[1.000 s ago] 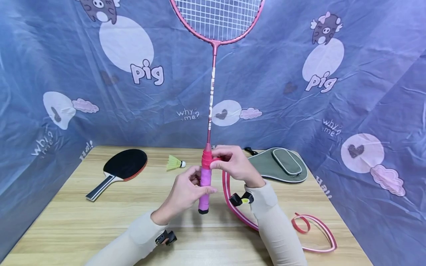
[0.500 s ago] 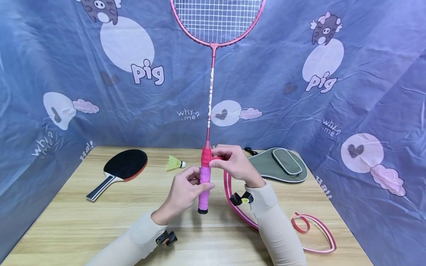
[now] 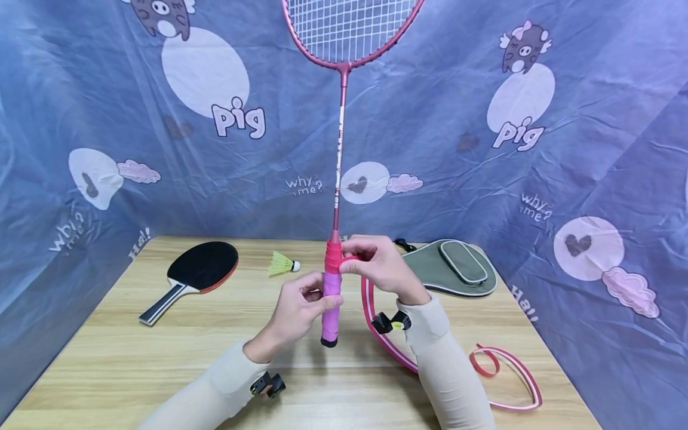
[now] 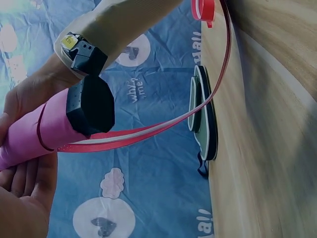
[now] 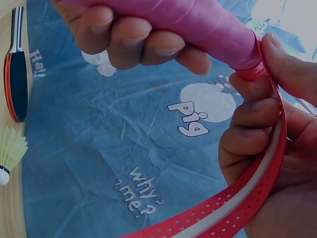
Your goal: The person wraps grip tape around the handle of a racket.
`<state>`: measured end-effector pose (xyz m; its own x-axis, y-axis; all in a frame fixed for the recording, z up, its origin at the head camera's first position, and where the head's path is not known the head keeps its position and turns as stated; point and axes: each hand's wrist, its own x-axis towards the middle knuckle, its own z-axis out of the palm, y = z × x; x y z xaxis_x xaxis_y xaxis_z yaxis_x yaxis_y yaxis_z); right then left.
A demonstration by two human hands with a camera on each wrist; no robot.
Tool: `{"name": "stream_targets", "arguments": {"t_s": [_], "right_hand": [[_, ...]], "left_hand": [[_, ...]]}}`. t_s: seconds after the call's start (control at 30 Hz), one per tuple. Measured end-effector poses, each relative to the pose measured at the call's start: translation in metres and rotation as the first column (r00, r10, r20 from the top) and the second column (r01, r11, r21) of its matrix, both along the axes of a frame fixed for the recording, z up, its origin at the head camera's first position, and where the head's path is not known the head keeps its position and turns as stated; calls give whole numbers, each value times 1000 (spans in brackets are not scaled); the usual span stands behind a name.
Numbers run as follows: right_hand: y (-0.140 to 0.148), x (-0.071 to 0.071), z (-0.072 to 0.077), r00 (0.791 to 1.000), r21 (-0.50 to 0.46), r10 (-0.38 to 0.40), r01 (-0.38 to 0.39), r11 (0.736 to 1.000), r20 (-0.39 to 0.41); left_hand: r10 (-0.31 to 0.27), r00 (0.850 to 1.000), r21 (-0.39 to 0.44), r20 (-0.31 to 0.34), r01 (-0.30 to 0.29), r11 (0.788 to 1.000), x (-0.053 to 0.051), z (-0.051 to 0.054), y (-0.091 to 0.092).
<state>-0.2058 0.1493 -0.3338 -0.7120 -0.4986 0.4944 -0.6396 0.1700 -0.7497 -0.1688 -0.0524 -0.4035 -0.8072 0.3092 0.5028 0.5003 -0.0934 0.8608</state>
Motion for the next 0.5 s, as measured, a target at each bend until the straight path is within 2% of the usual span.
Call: {"name": "stream_targets", "arguments": {"t_s": [0.23,0.5], "right_hand": [[1,1,-1,998,-23,51,-51,998,32],[2,3,1,999,-23,48,-48,999,21]], "left_hand": [[-83,995,23,51,81,996,3,1,-1],[-163,986,52,23,162,985,4,0,-2]]}}
